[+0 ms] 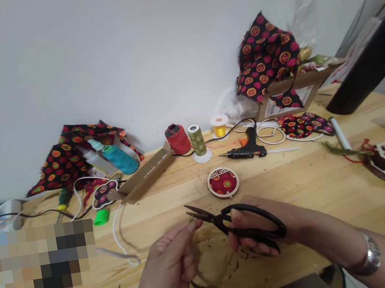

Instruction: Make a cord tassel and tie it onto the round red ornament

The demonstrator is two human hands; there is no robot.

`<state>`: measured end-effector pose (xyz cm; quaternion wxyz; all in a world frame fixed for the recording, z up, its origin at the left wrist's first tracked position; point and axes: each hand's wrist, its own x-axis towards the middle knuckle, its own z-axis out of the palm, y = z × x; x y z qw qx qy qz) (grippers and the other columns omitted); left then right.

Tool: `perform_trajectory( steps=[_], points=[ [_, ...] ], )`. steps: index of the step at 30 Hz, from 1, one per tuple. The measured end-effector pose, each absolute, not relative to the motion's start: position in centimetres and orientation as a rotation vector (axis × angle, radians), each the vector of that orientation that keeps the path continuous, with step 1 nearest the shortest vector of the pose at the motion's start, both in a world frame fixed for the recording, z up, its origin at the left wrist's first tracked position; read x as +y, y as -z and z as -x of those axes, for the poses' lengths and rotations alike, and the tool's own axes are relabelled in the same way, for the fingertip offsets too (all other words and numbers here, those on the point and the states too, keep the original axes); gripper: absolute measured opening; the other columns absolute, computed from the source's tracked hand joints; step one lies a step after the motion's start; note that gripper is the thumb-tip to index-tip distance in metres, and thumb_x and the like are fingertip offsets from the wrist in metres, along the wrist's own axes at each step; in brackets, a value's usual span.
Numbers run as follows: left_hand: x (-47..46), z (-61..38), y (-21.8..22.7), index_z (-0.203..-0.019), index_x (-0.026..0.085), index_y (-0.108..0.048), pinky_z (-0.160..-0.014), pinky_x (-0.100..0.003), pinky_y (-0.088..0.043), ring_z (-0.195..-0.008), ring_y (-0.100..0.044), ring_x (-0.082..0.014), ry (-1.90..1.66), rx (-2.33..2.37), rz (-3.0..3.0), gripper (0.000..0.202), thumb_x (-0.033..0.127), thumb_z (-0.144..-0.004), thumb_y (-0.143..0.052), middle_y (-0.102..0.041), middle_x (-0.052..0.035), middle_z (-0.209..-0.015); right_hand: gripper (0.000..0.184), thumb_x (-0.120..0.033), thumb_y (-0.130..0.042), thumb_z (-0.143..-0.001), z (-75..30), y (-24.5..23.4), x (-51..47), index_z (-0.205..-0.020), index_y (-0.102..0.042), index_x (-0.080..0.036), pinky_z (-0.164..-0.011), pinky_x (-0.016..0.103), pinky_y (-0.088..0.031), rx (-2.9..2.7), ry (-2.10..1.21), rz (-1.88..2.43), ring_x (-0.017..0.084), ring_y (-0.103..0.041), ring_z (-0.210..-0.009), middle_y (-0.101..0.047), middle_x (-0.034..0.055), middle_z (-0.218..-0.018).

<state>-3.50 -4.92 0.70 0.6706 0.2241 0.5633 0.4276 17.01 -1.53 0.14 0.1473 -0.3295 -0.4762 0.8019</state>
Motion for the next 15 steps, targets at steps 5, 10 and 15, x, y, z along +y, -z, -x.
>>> perform_trajectory(
  steps=[5,10,15],
  points=[
    [-4.95,3.60,-0.59,-0.073,0.012,-0.072,-0.040,-0.021,-0.009,-0.044,-0.014,-0.0044,-0.968,1.282,-0.505,0.021,0.031,-0.066,-0.078,-0.023,0.0117,-0.047,0.070,-0.077,-0.052,-0.065,-17.09,-0.25,-1.55,-0.072,-0.063,-0.008,-0.029,0.010,-0.033,-1.356,-2.300,0.983,0.001,-0.040,-0.034,-0.045,-0.0054,-0.050],
    [-4.95,3.41,-0.68,-0.072,0.011,-0.072,-0.040,-0.020,-0.009,-0.043,-0.015,-0.0039,-0.971,1.282,-0.496,0.023,0.031,-0.064,-0.079,-0.023,0.0120,-0.047,0.069,-0.076,-0.053,-0.066,-17.15,0.01,-1.63,-0.073,-0.063,-0.007,-0.030,0.011,-0.033,-1.369,-2.272,0.982,0.002,-0.040,-0.035,-0.045,-0.0053,-0.049],
    [-4.91,3.28,-0.82,-0.069,0.011,-0.070,-0.039,-0.020,-0.009,-0.043,-0.016,-0.0037,-0.978,1.286,-0.493,0.024,0.031,-0.061,-0.080,-0.024,0.0119,-0.046,0.065,-0.072,-0.053,-0.070,-17.06,0.09,-1.77,-0.072,-0.062,-0.008,-0.029,0.011,-0.031,-1.354,-2.257,0.955,0.002,-0.038,-0.033,-0.043,-0.0064,-0.048]
  ],
)
